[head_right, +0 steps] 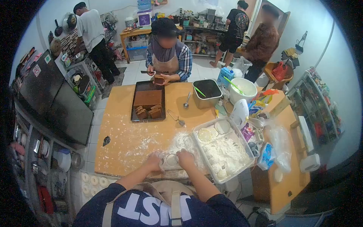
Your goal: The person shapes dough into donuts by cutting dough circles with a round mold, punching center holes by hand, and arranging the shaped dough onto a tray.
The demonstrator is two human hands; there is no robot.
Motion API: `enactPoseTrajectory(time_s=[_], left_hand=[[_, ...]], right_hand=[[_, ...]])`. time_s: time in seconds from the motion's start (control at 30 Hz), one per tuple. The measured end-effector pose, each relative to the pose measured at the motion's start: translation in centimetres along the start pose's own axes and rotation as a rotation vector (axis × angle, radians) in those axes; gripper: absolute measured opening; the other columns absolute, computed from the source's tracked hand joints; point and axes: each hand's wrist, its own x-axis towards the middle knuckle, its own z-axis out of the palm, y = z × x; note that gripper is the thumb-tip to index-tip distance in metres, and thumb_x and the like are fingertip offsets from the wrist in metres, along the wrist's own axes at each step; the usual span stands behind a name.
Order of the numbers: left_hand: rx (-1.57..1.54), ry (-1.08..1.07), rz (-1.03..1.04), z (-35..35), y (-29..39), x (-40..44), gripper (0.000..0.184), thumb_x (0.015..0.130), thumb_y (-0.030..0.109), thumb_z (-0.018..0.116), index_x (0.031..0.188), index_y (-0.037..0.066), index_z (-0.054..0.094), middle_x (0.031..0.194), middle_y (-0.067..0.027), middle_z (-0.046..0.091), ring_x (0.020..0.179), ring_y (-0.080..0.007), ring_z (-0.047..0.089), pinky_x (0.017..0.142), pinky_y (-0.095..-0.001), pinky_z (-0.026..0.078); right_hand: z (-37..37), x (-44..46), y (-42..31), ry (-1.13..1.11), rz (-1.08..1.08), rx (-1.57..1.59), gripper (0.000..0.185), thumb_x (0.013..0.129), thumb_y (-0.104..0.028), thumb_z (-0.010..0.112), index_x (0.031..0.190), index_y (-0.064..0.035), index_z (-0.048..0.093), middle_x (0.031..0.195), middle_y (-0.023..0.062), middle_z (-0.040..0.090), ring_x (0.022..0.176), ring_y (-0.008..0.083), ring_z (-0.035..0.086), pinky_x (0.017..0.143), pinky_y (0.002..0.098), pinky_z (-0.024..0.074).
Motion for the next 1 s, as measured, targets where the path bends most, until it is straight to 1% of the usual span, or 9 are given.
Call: enactPoseTrajectory(time_s=[0.03, 0.13, 0.27, 0.33, 0.43, 0.53, 0.63, 0.73, 1.0], left_hand=[[0.011, -0.004, -0.008, -0.1, 0.1, 0.0, 0.101, 0.052, 0.049, 0.082, 0.135, 0.011, 0.04, 0.137, -0.0163, 0.04, 0.129, -0.0369, 0.032, 0.108, -0.0464, 0.027], [-0.055, -0.053, -0.003, -1.4, 0.7, -0.3, 0.107, 0.051, 0.047, 0.084, 0.139, 0.012, 0.034, 0.142, -0.0168, 0.033, 0.132, -0.0383, 0.028, 0.109, -0.0474, 0.026], [-0.01, -0.06, -0.017, 0.7, -0.4, 0.5, 0.105, 0.052, 0.05, 0.082, 0.138, 0.013, 0.036, 0.143, -0.0177, 0.032, 0.132, -0.0381, 0.028, 0.11, -0.0451, 0.025], [0.004, -0.065, -0.008, 0.4, -0.2, 0.5, 0.104, 0.052, 0.051, 0.082, 0.138, 0.013, 0.036, 0.142, -0.0182, 0.032, 0.132, -0.0379, 0.028, 0.11, -0.0442, 0.024], [0.017, -0.068, -0.005, 1.3, -0.7, 1.0, 0.105, 0.053, 0.052, 0.081, 0.139, 0.013, 0.035, 0.142, -0.019, 0.033, 0.132, -0.0381, 0.028, 0.11, -0.0449, 0.024], [0.047, -0.08, -0.011, 0.6, -0.2, 0.6, 0.109, 0.054, 0.053, 0.081, 0.142, 0.013, 0.03, 0.143, -0.0153, 0.034, 0.132, -0.0372, 0.029, 0.11, -0.0456, 0.024], [0.027, -0.082, -0.019, 0.3, -0.1, 0.5, 0.108, 0.054, 0.053, 0.08, 0.141, 0.012, 0.031, 0.143, -0.0163, 0.033, 0.133, -0.0376, 0.028, 0.11, -0.046, 0.023], [-0.008, -0.019, -0.004, 1.1, -0.6, 0.5, 0.106, 0.053, 0.049, 0.082, 0.14, 0.017, 0.033, 0.143, -0.0203, 0.031, 0.131, -0.0397, 0.03, 0.108, -0.0472, 0.027], [-0.038, -0.095, -0.041, -1.0, 0.4, 0.1, 0.107, 0.051, 0.047, 0.083, 0.138, 0.009, 0.034, 0.142, -0.0199, 0.032, 0.131, -0.0401, 0.028, 0.109, -0.0465, 0.026]], right_hand=[[-0.2, 0.0, -0.1, -0.008, 0.006, 0.001, 0.026, 0.077, -0.005, 0.053, 0.098, -0.011, 0.065, 0.096, 0.0158, 0.058, 0.09, 0.0325, 0.06, 0.076, 0.0425, 0.0507], [0.1, 0.1, 0.0, 0.008, -0.005, 0.006, 0.026, 0.077, -0.005, 0.052, 0.099, -0.0116, 0.065, 0.096, 0.0157, 0.058, 0.09, 0.0323, 0.06, 0.076, 0.0423, 0.0507], [0.1, 0.2, 0.0, -0.019, 0.016, -0.006, 0.028, 0.077, -0.004, 0.051, 0.1, -0.0123, 0.065, 0.096, 0.0152, 0.057, 0.089, 0.0325, 0.06, 0.076, 0.0427, 0.0504], [0.0, 0.2, -0.1, -0.021, 0.019, 0.0, 0.028, 0.077, -0.004, 0.051, 0.1, -0.0125, 0.065, 0.096, 0.0152, 0.057, 0.089, 0.0327, 0.06, 0.076, 0.043, 0.0502], [0.2, 0.1, 0.1, -0.007, 0.0, 0.004, 0.027, 0.077, -0.005, 0.052, 0.1, -0.0122, 0.065, 0.095, 0.0153, 0.057, 0.089, 0.0329, 0.06, 0.075, 0.0432, 0.0501], [0.0, 0.1, -0.1, -0.01, 0.011, -0.01, 0.027, 0.077, -0.005, 0.052, 0.1, -0.012, 0.065, 0.094, 0.0154, 0.058, 0.088, 0.033, 0.06, 0.075, 0.0432, 0.0501], [0.5, 0.1, 0.2, 0.014, 0.0, 0.0, 0.027, 0.076, -0.004, 0.051, 0.098, -0.0119, 0.065, 0.093, 0.0156, 0.058, 0.088, 0.0329, 0.06, 0.074, 0.0433, 0.05], [0.6, 0.1, 0.4, 0.02, -0.017, -0.002, 0.027, 0.076, -0.004, 0.052, 0.097, -0.0114, 0.065, 0.092, 0.0156, 0.058, 0.088, 0.033, 0.06, 0.074, 0.043, 0.0499], [1.2, 0.2, 0.7, 0.049, -0.018, 0.029, 0.026, 0.075, -0.003, 0.052, 0.097, -0.0106, 0.065, 0.093, 0.015, 0.059, 0.089, 0.0328, 0.06, 0.076, 0.043, 0.0491]])
